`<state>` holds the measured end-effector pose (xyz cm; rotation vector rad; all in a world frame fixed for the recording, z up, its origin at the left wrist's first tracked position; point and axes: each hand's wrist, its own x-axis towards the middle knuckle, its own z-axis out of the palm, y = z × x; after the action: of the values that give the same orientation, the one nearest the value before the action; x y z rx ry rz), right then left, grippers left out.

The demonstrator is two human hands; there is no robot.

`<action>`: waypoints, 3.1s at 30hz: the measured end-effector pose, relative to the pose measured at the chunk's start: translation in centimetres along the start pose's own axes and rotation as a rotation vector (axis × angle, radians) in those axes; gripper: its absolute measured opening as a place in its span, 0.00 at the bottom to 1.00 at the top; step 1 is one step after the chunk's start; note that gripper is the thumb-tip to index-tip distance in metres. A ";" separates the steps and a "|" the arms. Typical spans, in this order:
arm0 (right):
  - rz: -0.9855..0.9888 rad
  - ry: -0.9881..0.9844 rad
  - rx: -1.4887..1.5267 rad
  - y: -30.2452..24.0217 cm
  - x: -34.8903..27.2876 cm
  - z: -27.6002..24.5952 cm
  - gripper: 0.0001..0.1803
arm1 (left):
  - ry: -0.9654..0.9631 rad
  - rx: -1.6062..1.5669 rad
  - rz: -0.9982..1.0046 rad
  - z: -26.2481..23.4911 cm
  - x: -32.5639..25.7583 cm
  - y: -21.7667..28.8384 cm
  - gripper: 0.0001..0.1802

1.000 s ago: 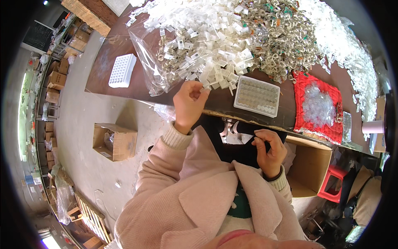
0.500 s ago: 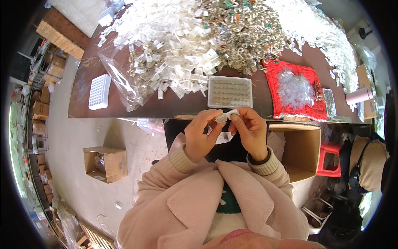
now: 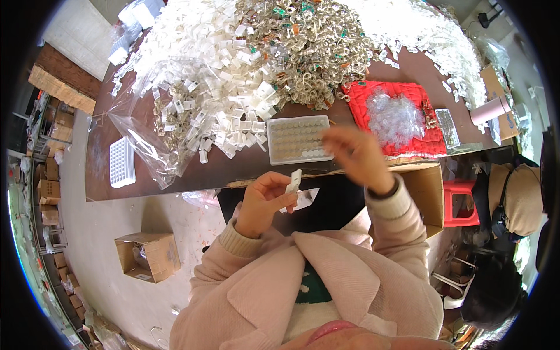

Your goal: The person repeatedly picks small white plastic housings and metallic components from a table, inserts the metal parts into the housings, and places the assembled units into a white tray. The process is continuous and repetitive throughout the clip.

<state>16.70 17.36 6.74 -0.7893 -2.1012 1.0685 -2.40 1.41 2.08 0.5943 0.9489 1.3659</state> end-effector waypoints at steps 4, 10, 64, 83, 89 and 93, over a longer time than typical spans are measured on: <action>-0.042 0.306 -0.477 5.1 6.0 -5.4 0.05 | 0.041 -0.055 0.005 -0.7 0.1 0.3 0.13; 0.185 0.342 -0.499 10.6 10.2 -6.8 0.14 | 0.051 -0.037 -0.018 -0.7 0.3 0.9 0.12; -0.424 -0.523 0.481 -11.1 -2.3 16.5 0.10 | 0.566 0.072 0.773 -2.5 -15.0 3.6 0.08; -0.242 0.255 0.157 -4.8 -7.5 4.3 0.08 | 0.145 0.043 0.346 4.3 -3.7 1.6 0.09; 0.025 0.333 0.497 -4.1 -8.1 2.5 0.06 | 0.020 0.054 0.423 7.2 -0.7 0.6 0.10; 0.037 0.324 0.482 -4.3 -7.9 1.9 0.06 | 0.031 0.079 0.471 7.6 -0.7 0.5 0.13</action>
<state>19.11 8.50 7.35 -0.7034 -1.4819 1.3008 3.78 2.10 6.60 0.8977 0.9247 1.7627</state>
